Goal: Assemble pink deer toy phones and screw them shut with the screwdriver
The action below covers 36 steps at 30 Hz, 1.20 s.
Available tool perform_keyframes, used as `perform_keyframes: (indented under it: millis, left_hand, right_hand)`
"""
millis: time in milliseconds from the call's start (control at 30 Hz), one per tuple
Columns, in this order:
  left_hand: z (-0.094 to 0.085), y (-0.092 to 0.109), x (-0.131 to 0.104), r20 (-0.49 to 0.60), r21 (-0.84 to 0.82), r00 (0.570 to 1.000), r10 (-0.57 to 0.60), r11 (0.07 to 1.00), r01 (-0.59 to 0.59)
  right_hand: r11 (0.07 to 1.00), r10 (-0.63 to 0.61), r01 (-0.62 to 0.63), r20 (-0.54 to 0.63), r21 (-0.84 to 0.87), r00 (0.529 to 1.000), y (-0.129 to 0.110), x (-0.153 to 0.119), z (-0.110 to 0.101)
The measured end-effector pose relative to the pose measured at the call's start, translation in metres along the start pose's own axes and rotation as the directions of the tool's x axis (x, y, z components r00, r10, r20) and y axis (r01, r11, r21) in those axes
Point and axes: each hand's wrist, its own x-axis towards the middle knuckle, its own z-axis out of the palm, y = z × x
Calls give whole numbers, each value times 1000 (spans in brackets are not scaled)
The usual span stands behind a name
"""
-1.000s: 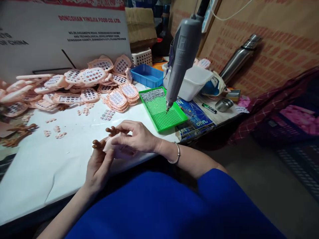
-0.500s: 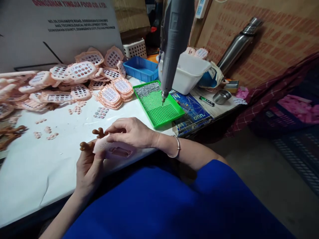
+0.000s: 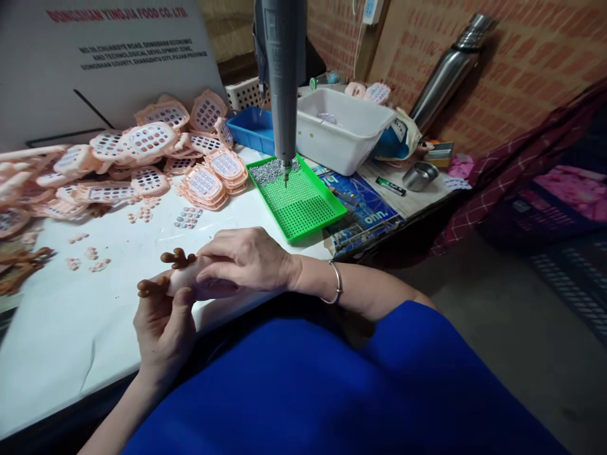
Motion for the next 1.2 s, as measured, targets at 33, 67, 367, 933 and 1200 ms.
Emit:
perform_keyframes:
  millis: [33, 67, 367, 933, 1200]
  left_hand:
    - [1, 0, 1, -6, 3, 1000, -4, 1000, 4]
    - [1, 0, 3, -10, 2, 1000, -14, 1000, 14]
    - [-11, -4, 18, -40, -218, 999, -1, 976, -8]
    - [3, 0, 41, 173, -448, 695, -698, 572, 687]
    - [66, 13, 43, 342, -274, 640, -688, 578, 768]
  right_hand:
    - [1000, -16, 16, -13, -17, 1000, 2, -1, 1]
    - [999, -25, 24, -20, -30, 999, 4, -1, 2]
    - [988, -103, 94, -65, -125, 993, 9, -8, 7]
    - [968, 207, -250, -583, 7, 785, 23, -5, -114]
    - [957, 286, -228, -440, 181, 851, 68, 18, -120]
